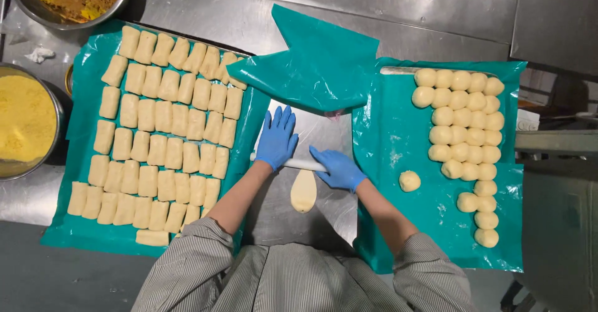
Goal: Flattening dough balls with a rolling pin and folding them into uniform shapes.
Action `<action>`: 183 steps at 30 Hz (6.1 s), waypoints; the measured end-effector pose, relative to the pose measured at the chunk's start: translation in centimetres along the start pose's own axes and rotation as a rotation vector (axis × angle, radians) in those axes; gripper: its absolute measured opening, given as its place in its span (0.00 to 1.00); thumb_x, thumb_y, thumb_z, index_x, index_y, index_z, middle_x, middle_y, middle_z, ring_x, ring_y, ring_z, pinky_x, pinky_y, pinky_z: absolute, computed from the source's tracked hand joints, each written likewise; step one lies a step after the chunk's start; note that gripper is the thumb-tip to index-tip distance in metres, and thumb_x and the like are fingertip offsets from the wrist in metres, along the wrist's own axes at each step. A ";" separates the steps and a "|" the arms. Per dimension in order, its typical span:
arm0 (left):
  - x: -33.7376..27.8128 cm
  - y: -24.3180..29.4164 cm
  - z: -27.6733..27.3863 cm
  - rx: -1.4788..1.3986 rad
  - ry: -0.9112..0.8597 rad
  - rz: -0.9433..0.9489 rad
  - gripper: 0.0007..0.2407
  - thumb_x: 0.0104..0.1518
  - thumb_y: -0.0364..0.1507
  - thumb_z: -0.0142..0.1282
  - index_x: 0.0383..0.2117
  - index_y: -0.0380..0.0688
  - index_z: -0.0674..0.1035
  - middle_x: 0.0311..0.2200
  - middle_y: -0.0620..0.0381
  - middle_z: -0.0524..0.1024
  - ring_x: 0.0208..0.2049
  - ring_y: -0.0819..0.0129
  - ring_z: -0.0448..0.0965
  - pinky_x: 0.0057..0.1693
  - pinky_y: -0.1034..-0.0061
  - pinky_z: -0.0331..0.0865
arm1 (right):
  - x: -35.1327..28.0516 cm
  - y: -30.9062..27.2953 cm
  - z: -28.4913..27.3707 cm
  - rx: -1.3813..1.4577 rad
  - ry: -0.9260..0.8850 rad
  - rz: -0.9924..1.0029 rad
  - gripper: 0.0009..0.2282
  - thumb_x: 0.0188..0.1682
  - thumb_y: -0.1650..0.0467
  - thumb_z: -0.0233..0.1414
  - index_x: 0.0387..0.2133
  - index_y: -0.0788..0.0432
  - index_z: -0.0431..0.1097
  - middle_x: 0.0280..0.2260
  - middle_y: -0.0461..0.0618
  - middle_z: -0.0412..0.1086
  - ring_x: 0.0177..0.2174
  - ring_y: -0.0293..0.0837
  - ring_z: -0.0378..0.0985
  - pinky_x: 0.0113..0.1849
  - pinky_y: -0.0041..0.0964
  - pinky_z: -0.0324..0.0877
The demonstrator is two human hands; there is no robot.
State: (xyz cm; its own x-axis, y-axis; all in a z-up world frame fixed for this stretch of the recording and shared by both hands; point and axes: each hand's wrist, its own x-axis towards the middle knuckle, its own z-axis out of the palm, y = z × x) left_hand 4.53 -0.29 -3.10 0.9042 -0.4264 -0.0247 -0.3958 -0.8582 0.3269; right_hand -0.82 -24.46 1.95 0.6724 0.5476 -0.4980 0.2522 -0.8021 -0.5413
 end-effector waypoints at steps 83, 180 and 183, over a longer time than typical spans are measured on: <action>-13.4 8.2 3.0 -0.217 0.044 0.104 0.23 0.64 0.34 0.46 0.63 0.33 0.66 0.67 0.43 0.60 0.70 0.48 0.58 0.75 0.55 0.45 | -12.6 -6.2 21.2 0.291 1.143 0.501 0.16 0.52 0.69 0.55 0.51 0.64 0.69 0.42 0.62 0.68 0.43 0.60 0.71 0.46 0.50 0.67; -19.6 5.3 1.5 -0.567 0.073 0.339 0.12 0.54 0.33 0.66 0.39 0.43 0.78 0.39 0.49 0.77 0.44 0.50 0.76 0.54 0.61 0.68 | -6.5 -6.1 13.2 0.023 0.375 -0.065 0.10 0.40 0.66 0.65 0.34 0.51 0.78 0.36 0.50 0.72 0.40 0.55 0.74 0.45 0.48 0.66; -19.8 6.5 -2.9 -0.839 0.091 0.174 0.18 0.55 0.34 0.62 0.48 0.39 0.75 0.43 0.49 0.76 0.45 0.56 0.77 0.53 0.65 0.69 | -8.3 -9.4 10.4 -0.092 0.579 -0.261 0.13 0.36 0.70 0.64 0.36 0.52 0.77 0.37 0.49 0.72 0.42 0.55 0.74 0.46 0.49 0.65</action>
State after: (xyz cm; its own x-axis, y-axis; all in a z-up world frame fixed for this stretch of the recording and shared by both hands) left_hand -15.47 3.40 2.21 0.8653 -0.4769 0.1543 -0.3123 -0.2723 0.9101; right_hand -16.01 -18.94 4.10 0.8410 0.5311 0.1028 0.5001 -0.6907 -0.5224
